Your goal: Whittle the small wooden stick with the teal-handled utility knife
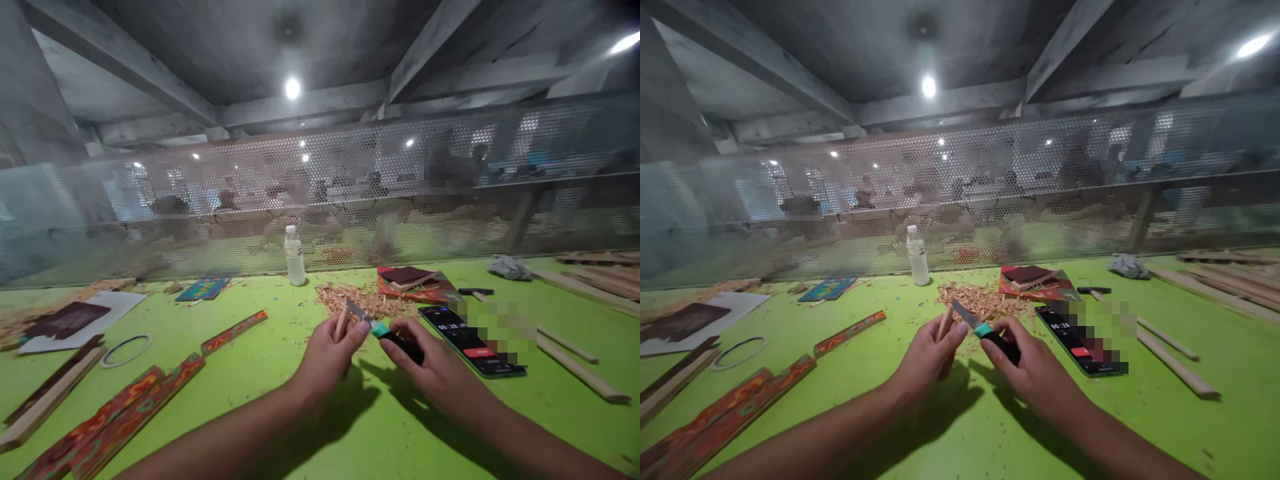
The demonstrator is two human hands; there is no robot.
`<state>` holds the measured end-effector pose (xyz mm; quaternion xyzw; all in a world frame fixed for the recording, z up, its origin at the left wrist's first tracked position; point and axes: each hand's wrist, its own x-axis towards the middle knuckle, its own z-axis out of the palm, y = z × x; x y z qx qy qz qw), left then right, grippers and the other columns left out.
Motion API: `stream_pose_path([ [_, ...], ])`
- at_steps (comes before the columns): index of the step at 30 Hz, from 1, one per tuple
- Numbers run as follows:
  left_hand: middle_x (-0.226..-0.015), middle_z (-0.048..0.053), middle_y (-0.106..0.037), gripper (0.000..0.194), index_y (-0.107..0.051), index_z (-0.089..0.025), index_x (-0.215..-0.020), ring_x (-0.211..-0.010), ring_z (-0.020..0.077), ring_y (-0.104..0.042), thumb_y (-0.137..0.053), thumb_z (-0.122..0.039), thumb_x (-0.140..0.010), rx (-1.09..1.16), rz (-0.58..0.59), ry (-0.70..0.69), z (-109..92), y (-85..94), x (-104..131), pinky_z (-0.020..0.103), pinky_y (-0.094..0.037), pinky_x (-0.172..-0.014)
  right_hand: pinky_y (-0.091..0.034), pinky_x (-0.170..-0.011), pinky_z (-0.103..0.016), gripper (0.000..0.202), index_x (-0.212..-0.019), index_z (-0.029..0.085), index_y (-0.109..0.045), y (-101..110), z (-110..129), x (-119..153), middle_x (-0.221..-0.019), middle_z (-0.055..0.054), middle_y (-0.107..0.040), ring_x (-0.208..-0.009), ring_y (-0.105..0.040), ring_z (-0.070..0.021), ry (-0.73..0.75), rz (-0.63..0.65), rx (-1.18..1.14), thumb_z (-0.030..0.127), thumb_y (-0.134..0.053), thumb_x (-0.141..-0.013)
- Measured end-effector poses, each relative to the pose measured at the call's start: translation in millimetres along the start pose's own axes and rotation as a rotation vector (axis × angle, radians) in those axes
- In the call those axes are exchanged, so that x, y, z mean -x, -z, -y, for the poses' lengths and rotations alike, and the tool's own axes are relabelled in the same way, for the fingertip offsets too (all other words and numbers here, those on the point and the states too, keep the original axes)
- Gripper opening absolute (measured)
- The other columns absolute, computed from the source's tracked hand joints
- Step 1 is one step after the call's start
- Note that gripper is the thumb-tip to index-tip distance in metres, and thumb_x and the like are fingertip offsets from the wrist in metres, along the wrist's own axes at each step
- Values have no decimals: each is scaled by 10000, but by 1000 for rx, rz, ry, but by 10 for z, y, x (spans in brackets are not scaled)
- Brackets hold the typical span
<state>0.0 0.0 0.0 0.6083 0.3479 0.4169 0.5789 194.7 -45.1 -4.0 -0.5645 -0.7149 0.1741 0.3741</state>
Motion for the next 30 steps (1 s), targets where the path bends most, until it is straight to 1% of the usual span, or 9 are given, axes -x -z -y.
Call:
stream_pose_path([
  [3, -593, -91, -365, 424, -402, -244, -787, -448, 69, -286, -695, -527, -908, 11, 13, 4, 2, 31, 21, 247, -233, -414, -546, -716, -361, 428, -1156, 226, -622, 58, -24, -9, -966, -78, -749, -920, -706, -276, -2, -32, -1, 588, -438, -1022],
  [6, -599, -90, -368, 425, -392, -245, -783, -453, 67, -288, -693, -514, -917, 5, 22, -12, -5, 59, 30, 247, -236, -415, -564, -748, -358, 467, -1204, 220, -672, 122, -48, -10, -1021, -90, -761, -992, -709, -288, 66, -22, 22, 586, -447, -1020],
  [9, -607, -94, -349, 423, -406, -241, -787, -465, 67, -282, -685, -528, -924, 5, 67, -26, -10, 56, 38, 242, -242, -425, -578, -801, -373, 473, -1224, 224, -704, 174, -46, 5, -1056, -90, -777, -966, -724, -278, 119, -19, 27, 585, -490, -1005],
  [13, -614, -90, -360, 390, -475, -224, -806, -474, 70, -308, -711, -518, -908, -12, 141, -42, -27, 20, 79, 247, -260, -448, -589, -834, -374, 448, -1210, 231, -734, 204, -35, 14, -1108, -100, -790, -961, -743, -272, 161, -31, 33, 568, -536, -991],
  [18, -639, -75, -397, 372, -549, -207, -863, -518, 91, -339, -715, -539, -891, -29, 178, -59, -54, -11, 125, 263, -281, -503, -592, -801, -336, 351, -1139, 253, -746, 190, -29, 22, -1063, -74, -800, -951, -751, -250, 252, 0, 46, 509, -552, -998],
  [22, -657, -65, -385, 424, -532, -200, -804, -592, 110, -328, -743, -563, -863, -37, 230, -64, -60, -20, 128, 265, -269, -555, -569, -687, -296, 259, -1057, 259, -739, 168, -13, 38, -936, -41, -799, -795, -744, -207, 369, 41, 78, 449, -577, -986],
  [24, -706, -51, -401, 432, -513, -199, -782, -649, 120, -342, -773, -538, -848, -35, 247, -92, -62, -26, 128, 259, -282, -588, -556, -660, -281, 224, -1067, 250, -729, 163, -14, 43, -919, -36, -797, -745, -734, -188, 424, 54, 97, 398, -585, -981],
  [26, -755, -38, -419, 429, -514, -204, -797, -698, 133, -370, -796, -526, -830, -24, 236, -111, -66, -33, 132, 255, -314, -623, -557, -663, -278, 206, -1085, 245, -724, 162, -23, 45, -946, -43, -799, -755, -737, -187, 459, 55, 119, 356, -592, -973],
  [30, -777, -26, -450, 408, -553, -204, -834, -732, 153, -416, -799, -529, -822, -51, 206, -98, -67, -43, 140, 268, -367, -673, -565, -638, -290, 224, -1127, 238, -716, 166, -43, 46, -973, -61, -801, -766, -747, -206, 496, 23, 161, 343, -587, -976],
])
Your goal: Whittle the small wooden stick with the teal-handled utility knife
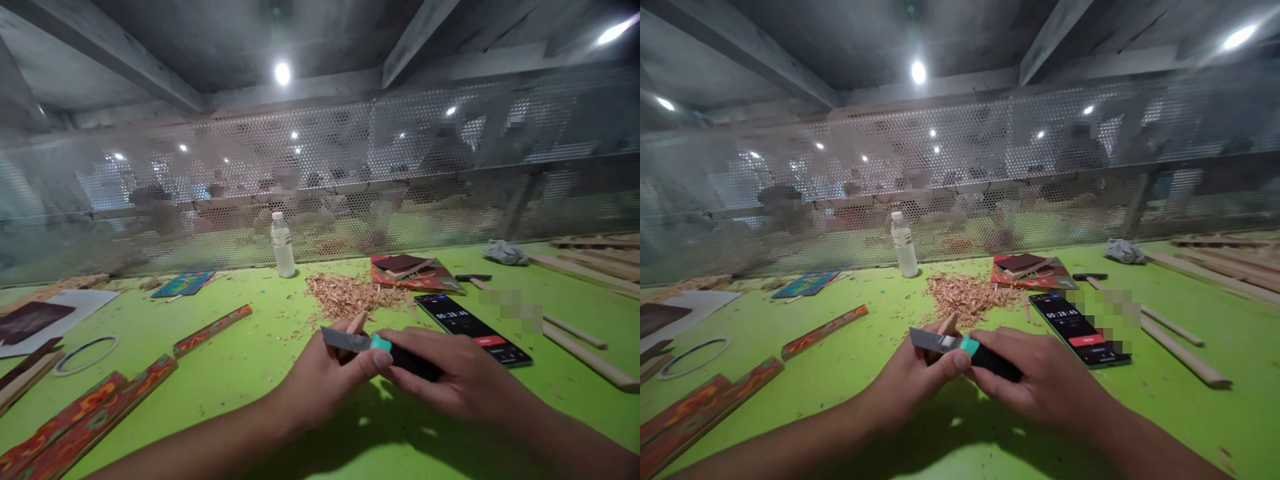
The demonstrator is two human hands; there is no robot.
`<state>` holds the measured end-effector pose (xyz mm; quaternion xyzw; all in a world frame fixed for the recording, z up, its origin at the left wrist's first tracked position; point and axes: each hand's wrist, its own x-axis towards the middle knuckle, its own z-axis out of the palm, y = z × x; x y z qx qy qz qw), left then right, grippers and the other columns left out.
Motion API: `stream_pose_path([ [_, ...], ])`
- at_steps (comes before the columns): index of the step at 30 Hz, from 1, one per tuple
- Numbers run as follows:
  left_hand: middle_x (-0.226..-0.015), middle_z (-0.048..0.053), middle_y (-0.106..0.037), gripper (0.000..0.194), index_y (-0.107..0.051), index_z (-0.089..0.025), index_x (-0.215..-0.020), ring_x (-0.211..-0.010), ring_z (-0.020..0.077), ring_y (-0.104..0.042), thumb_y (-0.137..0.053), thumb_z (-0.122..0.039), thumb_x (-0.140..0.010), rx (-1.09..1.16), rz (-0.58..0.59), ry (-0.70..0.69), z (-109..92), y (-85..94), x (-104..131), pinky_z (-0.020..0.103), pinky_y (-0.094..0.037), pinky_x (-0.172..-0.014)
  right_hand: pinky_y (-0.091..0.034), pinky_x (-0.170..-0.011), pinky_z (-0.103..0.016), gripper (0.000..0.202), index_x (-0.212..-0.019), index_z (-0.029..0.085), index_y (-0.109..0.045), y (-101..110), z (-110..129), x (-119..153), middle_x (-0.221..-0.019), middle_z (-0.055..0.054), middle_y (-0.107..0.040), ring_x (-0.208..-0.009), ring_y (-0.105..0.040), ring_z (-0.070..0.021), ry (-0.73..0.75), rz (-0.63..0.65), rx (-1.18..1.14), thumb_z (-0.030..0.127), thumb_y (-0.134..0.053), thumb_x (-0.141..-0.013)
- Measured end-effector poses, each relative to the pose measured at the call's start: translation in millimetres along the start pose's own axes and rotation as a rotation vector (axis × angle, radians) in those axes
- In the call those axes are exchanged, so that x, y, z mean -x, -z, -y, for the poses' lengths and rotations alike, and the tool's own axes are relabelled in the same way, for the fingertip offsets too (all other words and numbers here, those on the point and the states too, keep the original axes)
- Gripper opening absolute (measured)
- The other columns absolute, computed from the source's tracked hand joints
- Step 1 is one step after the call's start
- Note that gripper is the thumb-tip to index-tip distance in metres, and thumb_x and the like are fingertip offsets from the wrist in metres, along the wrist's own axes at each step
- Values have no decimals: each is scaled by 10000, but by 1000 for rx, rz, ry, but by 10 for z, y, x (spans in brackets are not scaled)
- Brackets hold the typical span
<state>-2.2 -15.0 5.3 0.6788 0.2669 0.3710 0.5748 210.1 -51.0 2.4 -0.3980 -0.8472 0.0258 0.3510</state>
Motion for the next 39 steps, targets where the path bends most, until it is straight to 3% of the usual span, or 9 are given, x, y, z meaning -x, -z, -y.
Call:
stream_pose_path([
  [7, -915, 65, -633, 313, -670, -195, -876, -952, 248, -559, -719, -503, -903, -70, -44, -80, 25, -15, -21, 398, -432, -954, -576, -648, -311, 300, -1208, 222, -697, 4, -7, 29, -977, -86, -793, -791, -756, -229, 12, -10, 133, 403, -556, -1013],
  [12, -825, 54, -609, 366, -649, -194, -788, -841, 225, -527, -665, -529, -936, -95, -38, -95, 33, -13, -49, 369, -447, -851, -586, -662, -358, 316, -1201, 282, -705, -58, 32, 69, -977, -76, -789, -803, -755, -261, -92, -79, 127, 471, -532, -1017],
  [17, -625, -48, -409, 383, -590, -199, -764, -625, 150, -394, -656, -535, -937, -94, -48, -41, 56, -16, -38, 299, -401, -667, -587, -667, -374, 344, -1227, 258, -699, -110, 77, 89, -990, -85, -790, -832, -760, -271, -115, -131, 105, 476, -527, -1024],
  [25, -653, -58, -374, 379, -487, -224, -784, -580, 129, -335, -614, -535, -959, -113, -125, -2, 93, 4, -18, 280, -291, -544, -593, -726, -366, 357, -1152, 256, -723, 57, 147, 26, -1047, -97, -791, -912, -756, -292, -291, -290, 167, 534, -560, -999],
  [30, -690, -55, -385, 422, -495, -218, -806, -613, 131, -347, -647, -591, -931, -108, -102, -3, 69, 9, 16, 282, -300, -561, -590, -759, -369, 289, -1138, 266, -714, 102, 137, -9, -1070, -74, -796, -930, -756, -272, -262, -175, 80, 470, -561, -1001],
  [33, -780, -13, -487, 410, -565, -201, -872, -726, 165, -466, -702, -587, -894, -80, -94, -3, 64, -9, 39, 300, -405, -668, -583, -704, -346, 246, -1108, 268, -728, 93, 124, -18, -986, -50, -803, -823, -751, -233, -156, -46, 9, 421, -574, -991],
  [35, -969, 63, -602, 407, -628, -190, -939, -944, 225, -564, -721, -583, -881, -66, -95, -3, 62, -20, 51, 368, -456, -895, -563, -636, -315, 229, -1055, 254, -742, 90, 120, -21, -932, -46, -800, -746, -736, -207, -93, 16, -5, 391, -572, -989],
  [37, -1155, 114, -641, 420, -675, -190, -1008, -1144, 278, -565, -714, -589, -883, -59, -85, -9, 61, -24, 59, 431, -384, -1083, -555, -614, -295, 226, -1026, 240, -752, 89, 114, -19, -917, -49, -800, -725, -732, -195, -55, 33, 3, 374, -573, -990],
  [39, -1193, 123, -666, 425, -693, -196, -1073, -1183, 300, -570, -699, -583, -897, -64, -66, -15, 64, -22, 63, 465, -362, -1121, -566, -623, -286, 232, -1041, 227, -754, 84, 99, -12, -935, -62, -801, -744, -743, -199, -29, 1, 31, 365, -575, -992],
])
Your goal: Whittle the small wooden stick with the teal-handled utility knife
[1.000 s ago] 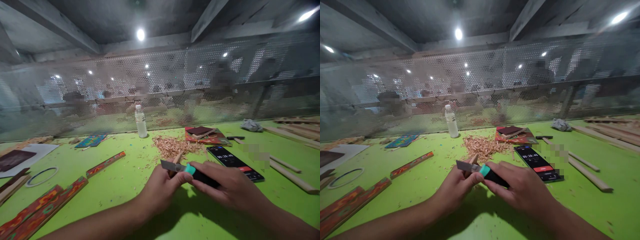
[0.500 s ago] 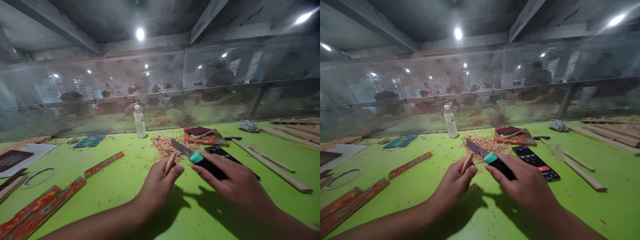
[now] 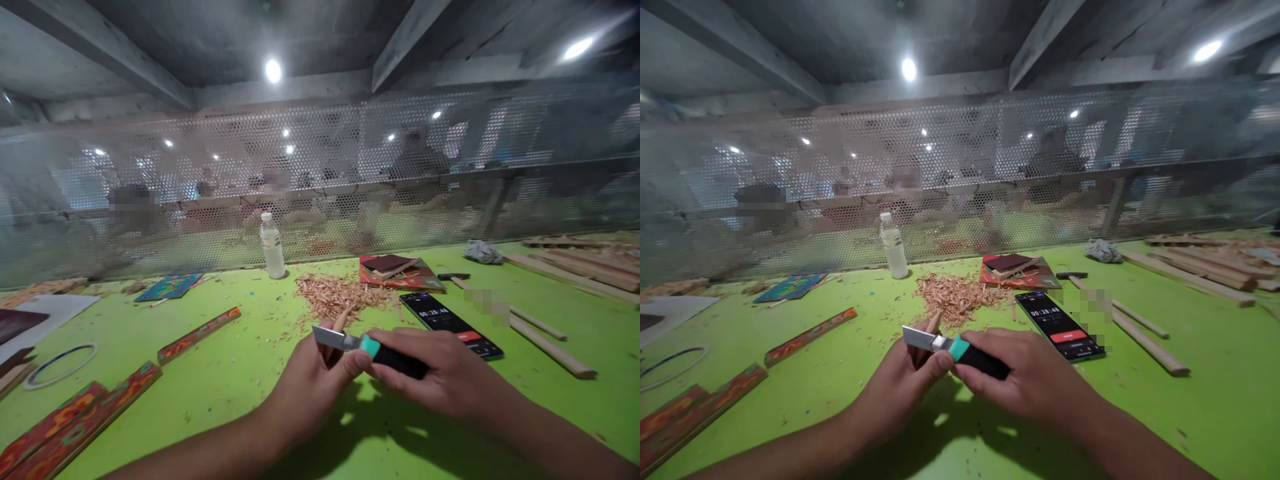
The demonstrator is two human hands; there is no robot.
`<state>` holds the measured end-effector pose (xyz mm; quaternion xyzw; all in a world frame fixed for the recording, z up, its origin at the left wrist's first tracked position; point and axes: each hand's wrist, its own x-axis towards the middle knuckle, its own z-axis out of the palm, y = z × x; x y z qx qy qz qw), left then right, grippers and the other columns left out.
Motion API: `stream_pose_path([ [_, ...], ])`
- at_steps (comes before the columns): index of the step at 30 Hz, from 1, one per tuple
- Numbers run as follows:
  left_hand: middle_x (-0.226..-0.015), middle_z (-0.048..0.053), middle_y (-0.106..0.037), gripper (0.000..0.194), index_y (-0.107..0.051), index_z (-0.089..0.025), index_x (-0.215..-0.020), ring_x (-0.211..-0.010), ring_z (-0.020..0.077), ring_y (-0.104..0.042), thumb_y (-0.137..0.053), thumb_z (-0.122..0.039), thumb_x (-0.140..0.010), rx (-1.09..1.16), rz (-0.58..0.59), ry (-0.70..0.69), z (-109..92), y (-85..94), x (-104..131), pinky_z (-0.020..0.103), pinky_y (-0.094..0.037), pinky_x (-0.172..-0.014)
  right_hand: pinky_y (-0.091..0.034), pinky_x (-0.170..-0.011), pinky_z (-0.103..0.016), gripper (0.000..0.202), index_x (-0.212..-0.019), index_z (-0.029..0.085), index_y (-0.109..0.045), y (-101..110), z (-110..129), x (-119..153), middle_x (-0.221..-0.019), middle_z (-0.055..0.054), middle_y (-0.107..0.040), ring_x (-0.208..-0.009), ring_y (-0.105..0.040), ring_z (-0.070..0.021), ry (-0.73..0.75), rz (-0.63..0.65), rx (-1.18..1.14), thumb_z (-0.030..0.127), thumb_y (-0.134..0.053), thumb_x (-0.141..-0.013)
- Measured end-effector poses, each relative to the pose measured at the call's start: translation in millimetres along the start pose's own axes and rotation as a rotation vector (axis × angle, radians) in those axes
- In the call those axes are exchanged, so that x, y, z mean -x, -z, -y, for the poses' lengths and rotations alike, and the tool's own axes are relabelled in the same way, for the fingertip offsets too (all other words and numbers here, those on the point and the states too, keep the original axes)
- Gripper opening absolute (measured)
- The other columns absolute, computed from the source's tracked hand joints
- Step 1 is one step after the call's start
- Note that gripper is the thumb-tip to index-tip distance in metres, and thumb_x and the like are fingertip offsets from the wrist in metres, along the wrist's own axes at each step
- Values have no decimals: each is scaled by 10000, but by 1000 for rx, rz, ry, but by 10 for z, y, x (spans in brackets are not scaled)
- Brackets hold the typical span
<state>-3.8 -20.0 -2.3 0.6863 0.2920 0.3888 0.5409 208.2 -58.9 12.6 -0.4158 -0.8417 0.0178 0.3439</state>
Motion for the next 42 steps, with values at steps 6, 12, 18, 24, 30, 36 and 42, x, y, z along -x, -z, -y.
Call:
stream_pose_path([
  [6, -982, 82, -692, 321, -681, -187, -963, -963, 262, -583, -668, -507, -944, -60, -25, -37, 41, -6, -14, 440, -419, -997, -599, -652, -288, 300, -1208, 193, -709, -59, -56, 51, -972, -90, -794, -772, -754, -209, 30, -33, 130, 364, -559, -1011],
  [12, -806, 17, -579, 325, -624, -177, -857, -786, 195, -490, -655, -488, -948, -86, -45, -33, 17, -28, -44, 345, -405, -770, -618, -678, -329, 291, -1185, 236, -706, -143, 6, 101, -1029, -79, -801, -859, -778, -244, -38, -126, 152, 399, -516, -1037],
  [18, -726, -28, -477, 342, -518, -221, -790, -678, 161, -404, -636, -494, -957, -115, -105, -27, 4, -37, -51, 317, -322, -629, -628, -739, -365, 329, -1214, 235, -705, -133, 50, 106, -1087, -96, -793, -914, -775, -275, -146, -167, 156, 439, -520, -1034],
  [24, -672, -49, -397, 425, -438, -237, -753, -623, 147, -352, -617, -568, -950, -157, -104, 25, 20, -21, -52, 322, -284, -578, -617, -771, -322, 320, -1174, 234, -719, -26, 36, 60, -1065, -79, -801, -940, -770, -256, -219, -261, 169, 455, -549, -1015],
  [30, -822, 35, -595, 402, -627, -191, -900, -815, 223, -564, -629, -591, -942, -106, -60, -53, 30, -19, -16, 372, -451, -766, -625, -711, -312, 276, -1164, 226, -727, -51, -16, 47, -1002, -67, -809, -837, -773, -221, -45, -58, 49, 369, -566, -990],
  [36, -1133, 129, -736, 402, -703, -182, -1210, -1138, 318, -625, -610, -499, -982, -160, -76, -78, 57, -18, 23, 490, -390, -1097, -638, -701, -320, 306, -1222, 230, -718, -91, -53, 77, -982, -80, -808, -842, -784, -234, -9, 11, 80, 334, -552, -987],
  [42, -814, 46, -646, 372, -680, -183, -900, -785, 220, -547, -609, -541, -971, -183, -93, -70, 126, -37, -32, 372, -449, -768, -651, -723, -380, 346, -1285, 241, -686, -238, -106, 187, -1113, -106, -794, -892, -782, -270, -50, -103, 142, 370, -534, -1002],
])
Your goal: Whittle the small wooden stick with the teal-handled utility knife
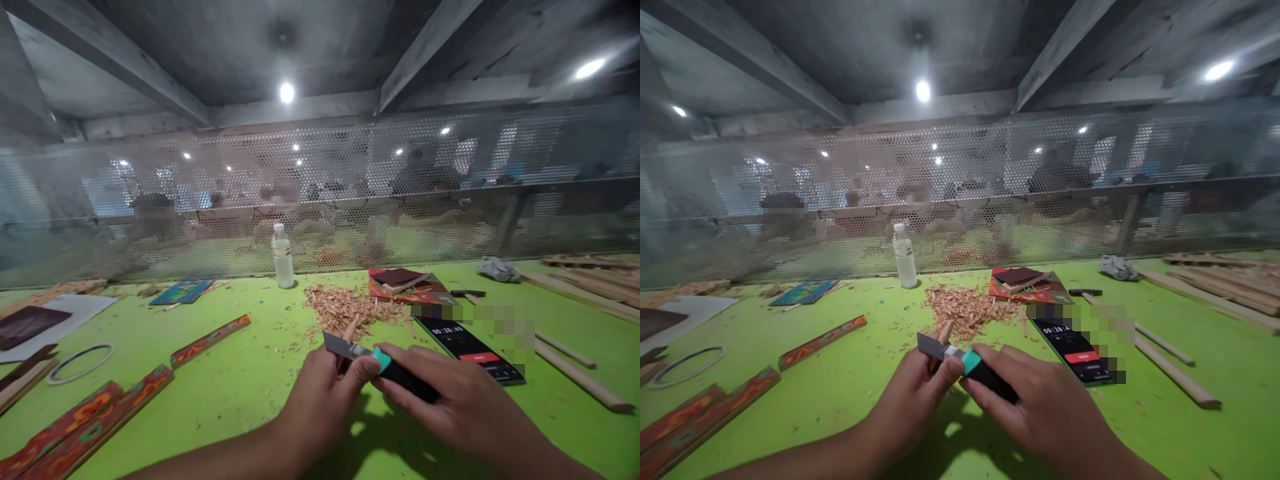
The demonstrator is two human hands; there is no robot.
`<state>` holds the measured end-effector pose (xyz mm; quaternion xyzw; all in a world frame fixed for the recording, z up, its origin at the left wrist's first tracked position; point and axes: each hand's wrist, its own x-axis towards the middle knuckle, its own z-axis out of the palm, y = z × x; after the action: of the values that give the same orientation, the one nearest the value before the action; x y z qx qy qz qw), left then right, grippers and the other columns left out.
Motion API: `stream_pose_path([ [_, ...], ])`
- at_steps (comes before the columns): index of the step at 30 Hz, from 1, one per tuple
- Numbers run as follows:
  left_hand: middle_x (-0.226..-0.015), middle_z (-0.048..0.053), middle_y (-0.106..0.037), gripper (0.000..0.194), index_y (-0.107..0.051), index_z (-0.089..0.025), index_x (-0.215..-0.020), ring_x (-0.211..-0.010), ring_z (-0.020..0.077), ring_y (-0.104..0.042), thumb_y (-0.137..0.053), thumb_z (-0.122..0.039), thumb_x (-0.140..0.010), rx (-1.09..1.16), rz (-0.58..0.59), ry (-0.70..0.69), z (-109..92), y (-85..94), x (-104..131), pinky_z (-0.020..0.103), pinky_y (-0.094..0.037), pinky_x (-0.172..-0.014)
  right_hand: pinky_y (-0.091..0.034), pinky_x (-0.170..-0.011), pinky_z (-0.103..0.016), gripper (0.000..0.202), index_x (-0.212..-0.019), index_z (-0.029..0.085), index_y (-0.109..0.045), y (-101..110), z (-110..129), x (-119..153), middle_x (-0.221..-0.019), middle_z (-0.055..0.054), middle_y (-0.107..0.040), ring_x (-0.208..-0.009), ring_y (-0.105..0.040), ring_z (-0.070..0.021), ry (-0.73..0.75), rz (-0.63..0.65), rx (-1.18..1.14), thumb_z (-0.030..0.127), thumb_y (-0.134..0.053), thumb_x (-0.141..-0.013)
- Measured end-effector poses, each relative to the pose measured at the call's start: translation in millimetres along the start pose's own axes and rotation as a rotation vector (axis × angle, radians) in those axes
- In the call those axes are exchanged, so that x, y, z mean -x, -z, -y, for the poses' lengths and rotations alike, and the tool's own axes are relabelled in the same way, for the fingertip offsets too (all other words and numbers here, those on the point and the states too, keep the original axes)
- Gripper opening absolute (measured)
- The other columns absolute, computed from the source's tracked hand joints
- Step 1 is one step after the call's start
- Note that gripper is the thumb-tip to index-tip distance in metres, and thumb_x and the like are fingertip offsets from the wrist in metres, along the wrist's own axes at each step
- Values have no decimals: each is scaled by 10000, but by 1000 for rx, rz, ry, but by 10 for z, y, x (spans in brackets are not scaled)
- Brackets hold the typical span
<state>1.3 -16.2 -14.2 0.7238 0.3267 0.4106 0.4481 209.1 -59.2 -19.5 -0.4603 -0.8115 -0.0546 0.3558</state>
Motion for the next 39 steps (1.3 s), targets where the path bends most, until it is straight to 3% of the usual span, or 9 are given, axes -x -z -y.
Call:
stream_pose_path([
  [5, -787, 34, -596, 422, -621, -186, -815, -751, 194, -490, -587, -576, -972, 34, 11, 27, -18, -3, -15, 348, -386, -700, -643, -678, -379, 334, -1248, 264, -692, -34, 68, 15, -1023, -80, -795, -812, -775, -264, -47, -32, 19, 416, -510, -1013],
  [10, -808, 24, -579, 364, -595, -204, -891, -751, 199, -468, -545, -547, -1002, -1, -9, 21, -91, 3, -11, 353, -358, -687, -630, -649, -358, 311, -1155, 282, -712, 117, 163, -100, -1022, -72, -799, -848, -779, -272, -130, -86, 48, 469, -495, -1034],
  [14, -779, 12, -533, 404, -535, -218, -838, -745, 200, -453, -522, -587, -1002, -32, -16, 35, -99, 14, 2, 358, -353, -700, -624, -654, -332, 296, -1094, 257, -734, 224, 150, -168, -1021, -74, -808, -865, -782, -264, -174, -151, 69, 464, -535, -1023],
  [20, -848, 31, -592, 443, -562, -203, -938, -799, 213, -518, -496, -637, -996, -28, 2, 12, -97, 34, 34, 358, -403, -735, -634, -708, -331, 256, -1112, 267, -740, 200, 117, -184, -998, -41, -814, -842, -780, -233, -85, 13, -70, 402, -556, -995],
  [23, -1073, 122, -678, 451, -632, -185, -1041, -1034, 289, -594, -481, -609, -1012, -55, 6, -22, -128, 34, 50, 431, -424, -933, -634, -690, -316, 253, -1108, 252, -744, 185, 106, -182, -956, -45, -814, -816, -782, -222, -26, 134, -110, 379, -564, -986],
  [26, -1240, 166, -668, 422, -662, -175, -1178, -1184, 335, -575, -516, -538, -1021, -91, 8, -31, -144, 27, 46, 489, -374, -1059, -640, -705, -325, 281, -1161, 238, -740, 170, 91, -161, -974, -64, -817, -837, -789, -231, -12, 141, -79, 367, -571, -978],
  [33, -1043, 123, -727, 298, -698, -199, -1200, -931, 284, -627, -565, -389, -1013, -39, -16, -44, -59, 5, 12, 446, -467, -885, -649, -698, -378, 315, -1214, 273, -715, 61, 75, -46, -1058, -69, -812, -867, -790, -279, -35, 25, 20, 399, -529, -994],
  [39, -945, 94, -734, 247, -712, -221, -1133, -838, 266, -615, -601, -383, -984, 10, -41, -58, -17, -4, -4, 425, -473, -807, -635, -679, -381, 320, -1229, 270, -701, -6, 82, 1, -1031, -76, -801, -833, -781, -273, -47, -3, 44, 403, -504, -1015],
])
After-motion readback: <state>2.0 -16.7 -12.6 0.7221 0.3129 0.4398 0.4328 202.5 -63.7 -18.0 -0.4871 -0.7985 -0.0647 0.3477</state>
